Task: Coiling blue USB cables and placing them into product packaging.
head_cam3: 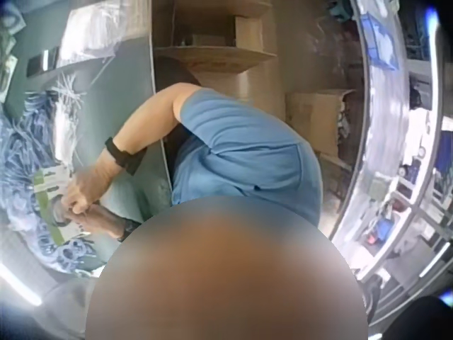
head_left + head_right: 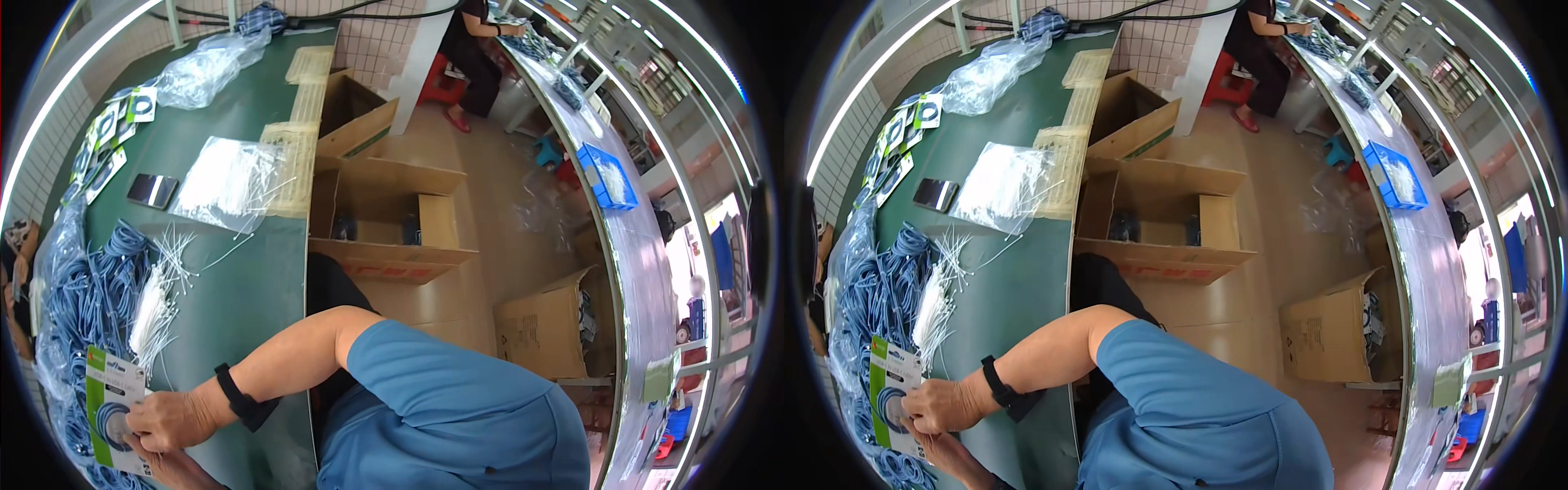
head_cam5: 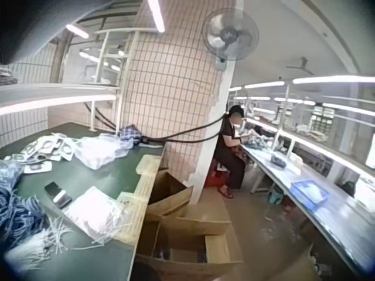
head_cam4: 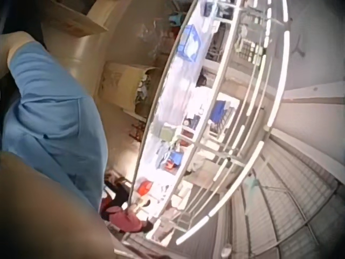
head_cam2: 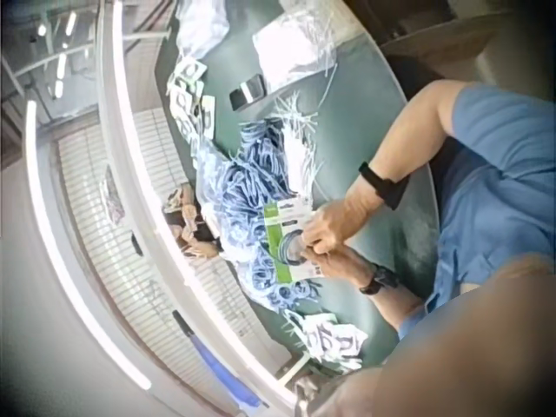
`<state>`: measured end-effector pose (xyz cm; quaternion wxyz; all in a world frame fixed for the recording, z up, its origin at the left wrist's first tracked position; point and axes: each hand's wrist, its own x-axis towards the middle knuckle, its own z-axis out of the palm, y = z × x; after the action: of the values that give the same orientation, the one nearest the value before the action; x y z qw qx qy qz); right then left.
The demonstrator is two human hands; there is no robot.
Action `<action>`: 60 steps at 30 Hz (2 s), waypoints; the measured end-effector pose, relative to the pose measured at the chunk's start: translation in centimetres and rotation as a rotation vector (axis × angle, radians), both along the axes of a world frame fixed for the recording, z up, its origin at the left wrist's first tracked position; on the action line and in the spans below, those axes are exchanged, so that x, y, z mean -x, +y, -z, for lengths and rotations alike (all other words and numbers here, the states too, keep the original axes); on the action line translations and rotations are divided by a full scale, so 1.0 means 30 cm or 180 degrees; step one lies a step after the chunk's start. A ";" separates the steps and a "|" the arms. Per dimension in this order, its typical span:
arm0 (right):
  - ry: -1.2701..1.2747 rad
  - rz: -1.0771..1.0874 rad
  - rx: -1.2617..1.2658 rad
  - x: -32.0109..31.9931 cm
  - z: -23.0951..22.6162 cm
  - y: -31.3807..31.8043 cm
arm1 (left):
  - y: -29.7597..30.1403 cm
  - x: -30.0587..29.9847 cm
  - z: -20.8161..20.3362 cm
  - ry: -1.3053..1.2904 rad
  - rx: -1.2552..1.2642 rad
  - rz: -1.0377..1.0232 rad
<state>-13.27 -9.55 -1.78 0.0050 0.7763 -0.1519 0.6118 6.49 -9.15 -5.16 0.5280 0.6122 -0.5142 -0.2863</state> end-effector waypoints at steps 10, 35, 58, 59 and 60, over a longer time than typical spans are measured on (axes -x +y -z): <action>-0.0180 -0.0056 0.0179 0.004 -0.014 0.016 | 0.226 0.225 -0.243 -0.1850 -0.0131 -0.0263; -0.0070 -0.1083 -0.0162 0.074 -0.057 0.056 | 0.131 0.099 -0.007 0.0685 0.0410 -0.0254; 0.0108 -0.1289 -0.0259 0.089 -0.044 0.020 | 0.173 0.284 -0.155 0.2268 0.1120 0.0083; 0.0103 -0.1279 -0.0231 0.092 -0.045 0.015 | 0.172 0.284 -0.157 0.2299 0.1065 0.0156; 0.0103 -0.1270 -0.0233 0.095 -0.046 0.012 | 0.170 0.284 -0.157 0.2329 0.1010 0.0230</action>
<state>-16.12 -9.19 -0.39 -0.1422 0.8004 -0.0171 0.5821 -2.03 -4.06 -0.44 0.7538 0.3623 -0.3513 -0.4209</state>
